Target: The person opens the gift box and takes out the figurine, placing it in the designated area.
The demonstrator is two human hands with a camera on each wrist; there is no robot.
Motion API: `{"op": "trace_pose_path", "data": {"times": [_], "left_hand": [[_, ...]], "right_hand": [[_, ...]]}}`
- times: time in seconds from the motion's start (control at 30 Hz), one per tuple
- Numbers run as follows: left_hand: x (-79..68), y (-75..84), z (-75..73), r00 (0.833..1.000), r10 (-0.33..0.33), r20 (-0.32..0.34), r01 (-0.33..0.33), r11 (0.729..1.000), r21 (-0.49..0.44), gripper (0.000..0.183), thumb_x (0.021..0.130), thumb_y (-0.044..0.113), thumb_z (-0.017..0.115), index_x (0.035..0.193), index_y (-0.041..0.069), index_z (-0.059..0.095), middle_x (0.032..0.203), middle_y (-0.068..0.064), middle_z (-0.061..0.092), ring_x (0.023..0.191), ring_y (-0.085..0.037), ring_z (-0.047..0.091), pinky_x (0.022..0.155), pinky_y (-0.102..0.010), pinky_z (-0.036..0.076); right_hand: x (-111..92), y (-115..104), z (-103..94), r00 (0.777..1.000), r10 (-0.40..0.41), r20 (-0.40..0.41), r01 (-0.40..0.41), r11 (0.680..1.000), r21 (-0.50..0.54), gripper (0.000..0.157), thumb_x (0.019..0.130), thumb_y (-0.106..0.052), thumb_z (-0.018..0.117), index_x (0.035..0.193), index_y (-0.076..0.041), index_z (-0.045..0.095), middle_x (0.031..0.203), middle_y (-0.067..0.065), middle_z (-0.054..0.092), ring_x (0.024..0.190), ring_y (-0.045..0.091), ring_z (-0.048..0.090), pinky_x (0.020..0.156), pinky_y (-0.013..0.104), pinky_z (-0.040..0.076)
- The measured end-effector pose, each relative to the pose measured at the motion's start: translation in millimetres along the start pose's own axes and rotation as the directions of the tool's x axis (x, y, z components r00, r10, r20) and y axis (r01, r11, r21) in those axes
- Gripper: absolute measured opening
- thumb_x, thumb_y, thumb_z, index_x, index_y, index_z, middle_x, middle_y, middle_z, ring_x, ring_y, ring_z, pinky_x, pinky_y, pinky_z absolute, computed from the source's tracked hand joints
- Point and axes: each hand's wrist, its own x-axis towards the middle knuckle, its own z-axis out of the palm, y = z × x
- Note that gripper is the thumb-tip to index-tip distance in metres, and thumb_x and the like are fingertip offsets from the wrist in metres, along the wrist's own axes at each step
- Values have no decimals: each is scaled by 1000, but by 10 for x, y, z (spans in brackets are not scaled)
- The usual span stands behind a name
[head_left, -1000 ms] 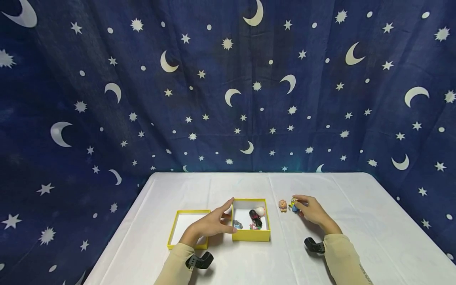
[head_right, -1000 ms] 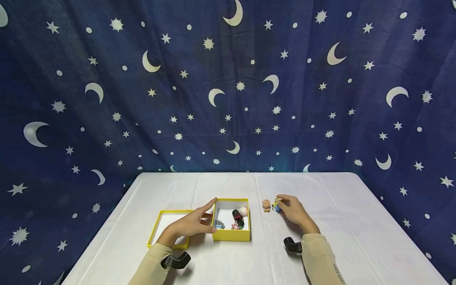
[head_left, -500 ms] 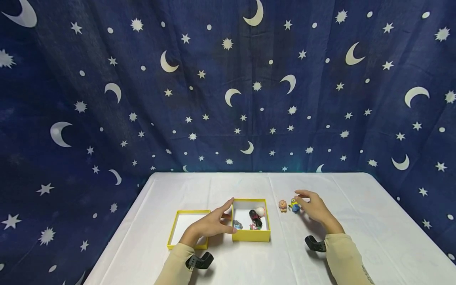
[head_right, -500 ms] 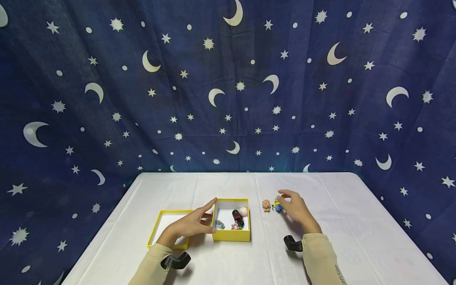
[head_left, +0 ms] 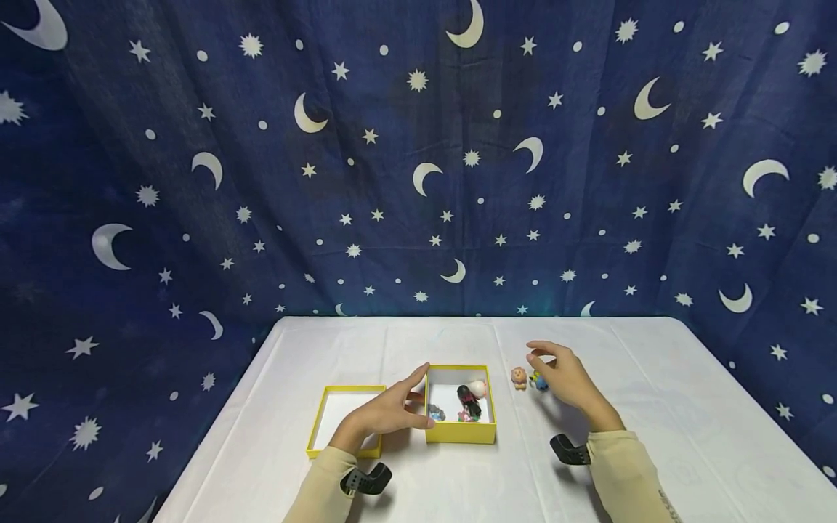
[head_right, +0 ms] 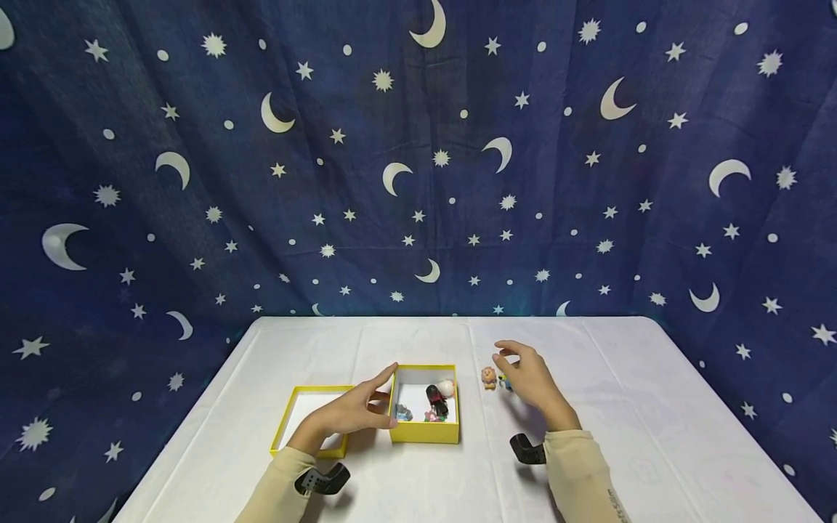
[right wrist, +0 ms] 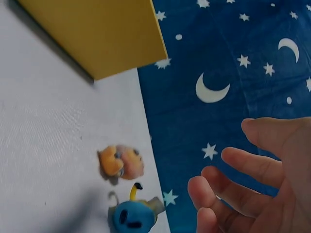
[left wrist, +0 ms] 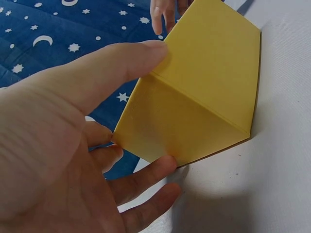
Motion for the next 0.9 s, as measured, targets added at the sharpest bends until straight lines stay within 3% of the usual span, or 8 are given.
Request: {"op": "trace_pose_path", "data": {"times": [0.3, 0.47, 0.6, 0.77, 0.9], "left_hand": [[7, 12, 8, 1000, 9, 1, -9, 1000, -1, 106, 86, 23, 79, 164, 22, 9, 173, -7, -1, 134, -26, 53, 115, -50, 41], [15, -5, 17, 1000, 22, 5, -22, 1000, -10, 107, 85, 22, 78, 165, 23, 6, 173, -7, -4, 140, -29, 48, 118, -55, 37], [24, -12, 32, 1000, 12, -7, -12, 1000, -13, 108, 83, 24, 78, 164, 25, 7, 173, -4, 2, 144, -29, 44, 119, -54, 35], [28, -14, 53, 999, -28, -35, 28, 999, -19, 110, 80, 27, 79, 164, 31, 8, 170, -3, 21, 147, -28, 40, 120, -57, 31], [40, -18, 67, 999, -31, -42, 31, 999, -10, 112, 79, 27, 78, 165, 27, 6, 170, -5, 22, 151, -30, 33, 122, -59, 27]], "right_hand": [[1, -140, 76, 999, -16, 30, 15, 1000, 26, 40, 102, -17, 58, 137, 1, 58, 123, 23, 67, 91, 27, 69, 69, 31, 52], [-15, -206, 128, 999, -34, 41, 31, 997, 64, 38, 101, -15, 59, 136, 1, 59, 120, 22, 67, 88, 29, 71, 69, 30, 51], [-17, -244, 155, 997, -51, 60, 46, 995, 90, 38, 101, -15, 59, 136, 2, 59, 119, 22, 67, 84, 27, 70, 68, 30, 55], [-24, -292, 206, 995, -79, 66, 76, 996, 46, 37, 101, -17, 60, 135, -2, 61, 120, 19, 69, 87, 20, 68, 73, 31, 54], [-48, -336, 274, 993, -79, 87, 75, 996, 46, 36, 101, -18, 61, 134, -3, 62, 120, 18, 69, 88, 19, 67, 74, 31, 54]]}}
